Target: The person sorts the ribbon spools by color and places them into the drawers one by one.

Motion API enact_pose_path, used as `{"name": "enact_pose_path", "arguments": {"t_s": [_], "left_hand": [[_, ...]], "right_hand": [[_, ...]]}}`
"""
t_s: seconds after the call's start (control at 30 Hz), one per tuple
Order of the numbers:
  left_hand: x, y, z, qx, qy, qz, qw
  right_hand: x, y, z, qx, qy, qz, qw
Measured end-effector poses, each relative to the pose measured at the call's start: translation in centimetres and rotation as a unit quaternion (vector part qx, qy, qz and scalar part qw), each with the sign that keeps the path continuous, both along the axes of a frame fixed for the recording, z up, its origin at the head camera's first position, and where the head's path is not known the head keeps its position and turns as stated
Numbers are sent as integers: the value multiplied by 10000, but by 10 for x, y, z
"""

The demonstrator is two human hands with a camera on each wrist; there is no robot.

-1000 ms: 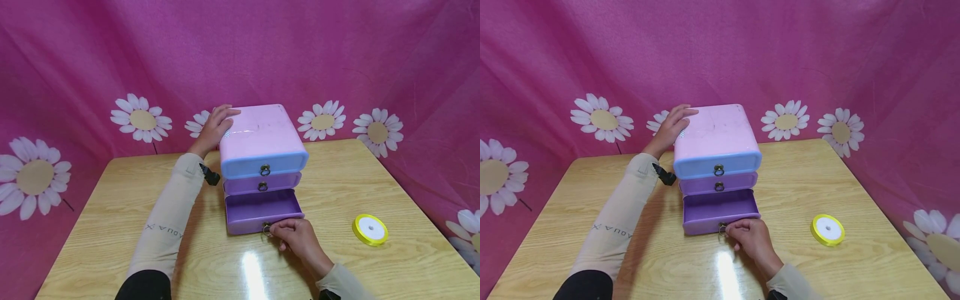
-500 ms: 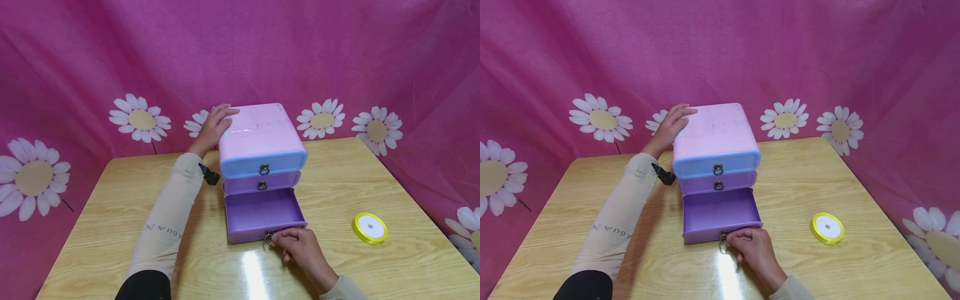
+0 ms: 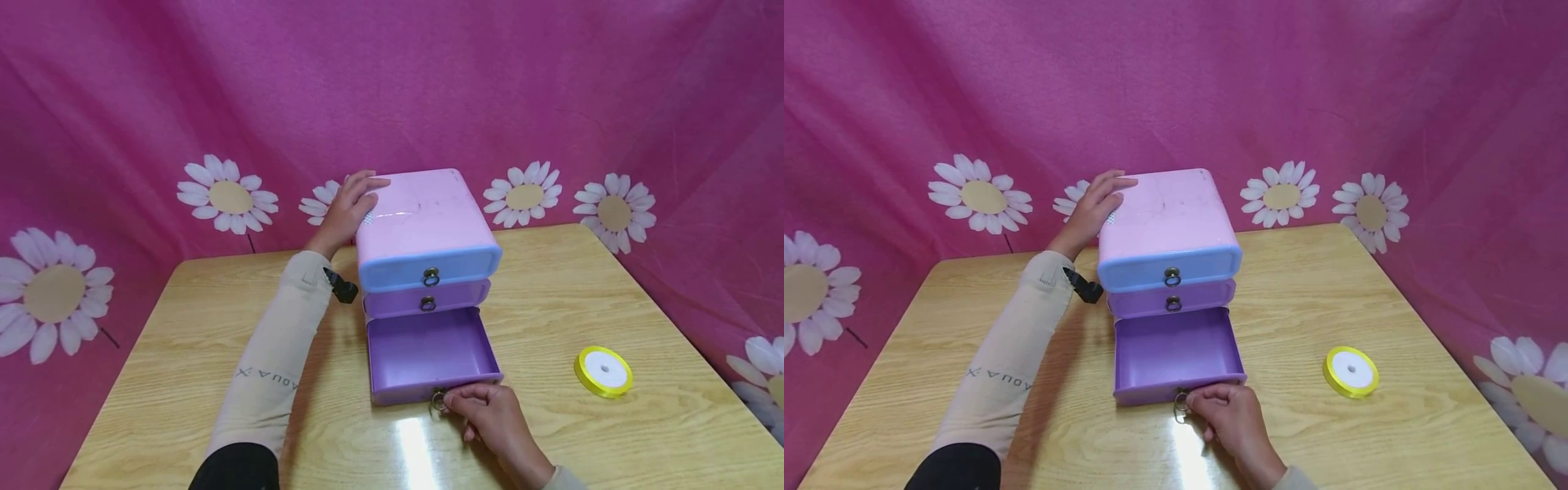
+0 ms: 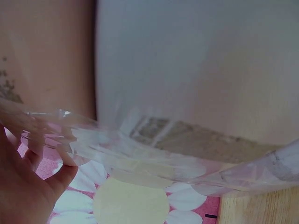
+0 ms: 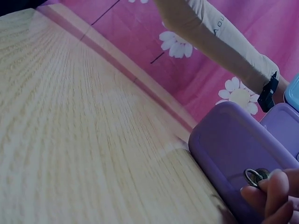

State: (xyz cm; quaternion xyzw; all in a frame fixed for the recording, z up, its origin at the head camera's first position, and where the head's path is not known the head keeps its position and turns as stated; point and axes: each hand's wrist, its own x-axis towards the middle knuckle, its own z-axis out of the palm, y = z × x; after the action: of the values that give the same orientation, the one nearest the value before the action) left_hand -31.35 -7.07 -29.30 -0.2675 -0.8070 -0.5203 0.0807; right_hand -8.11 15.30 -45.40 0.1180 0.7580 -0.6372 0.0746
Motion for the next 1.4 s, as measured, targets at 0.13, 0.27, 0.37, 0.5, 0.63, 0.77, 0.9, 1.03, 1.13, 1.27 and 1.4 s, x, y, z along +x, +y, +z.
{"name": "enact_pose_path", "arguments": {"t_s": [0.13, 0.27, 0.37, 0.5, 0.63, 0.77, 0.9, 1.03, 1.13, 1.27, 1.4], "left_hand": [[3, 1, 2, -48, -19, 22, 10000], [2, 1, 1, -40, 7, 7, 10000], [-8, 0, -6, 1, 43, 3, 10000], [-27, -3, -21, -30, 129, 76, 9999], [-32, -4, -26, -99, 145, 163, 9997], [-32, -4, -27, -62, 117, 168, 9998], [-31, -4, -26, -62, 133, 163, 9998], [-31, -4, -26, -84, 156, 162, 9997], [-31, -4, -26, -106, 123, 166, 9997], [-32, -4, -26, -110, 107, 178, 9997], [-33, -4, -26, -104, 122, 178, 9997]], "right_hand": [[4, 1, 0, -87, -179, -62, 9998], [7, 1, 0, -181, -362, -151, 9991], [10, 2, 0, -182, -379, -192, 9989], [13, 2, -1, -228, -339, -179, 9990], [15, 2, -2, -310, -337, -135, 9989], [16, 2, -2, -406, -311, -136, 9986], [17, 1, -3, -313, -312, -134, 9989], [18, 1, -6, -179, -303, -83, 9993], [18, 1, -7, -111, -256, -71, 9996], [18, 2, -7, -13, -233, -61, 9997], [17, 2, -7, 74, -152, 1, 9999]]}}
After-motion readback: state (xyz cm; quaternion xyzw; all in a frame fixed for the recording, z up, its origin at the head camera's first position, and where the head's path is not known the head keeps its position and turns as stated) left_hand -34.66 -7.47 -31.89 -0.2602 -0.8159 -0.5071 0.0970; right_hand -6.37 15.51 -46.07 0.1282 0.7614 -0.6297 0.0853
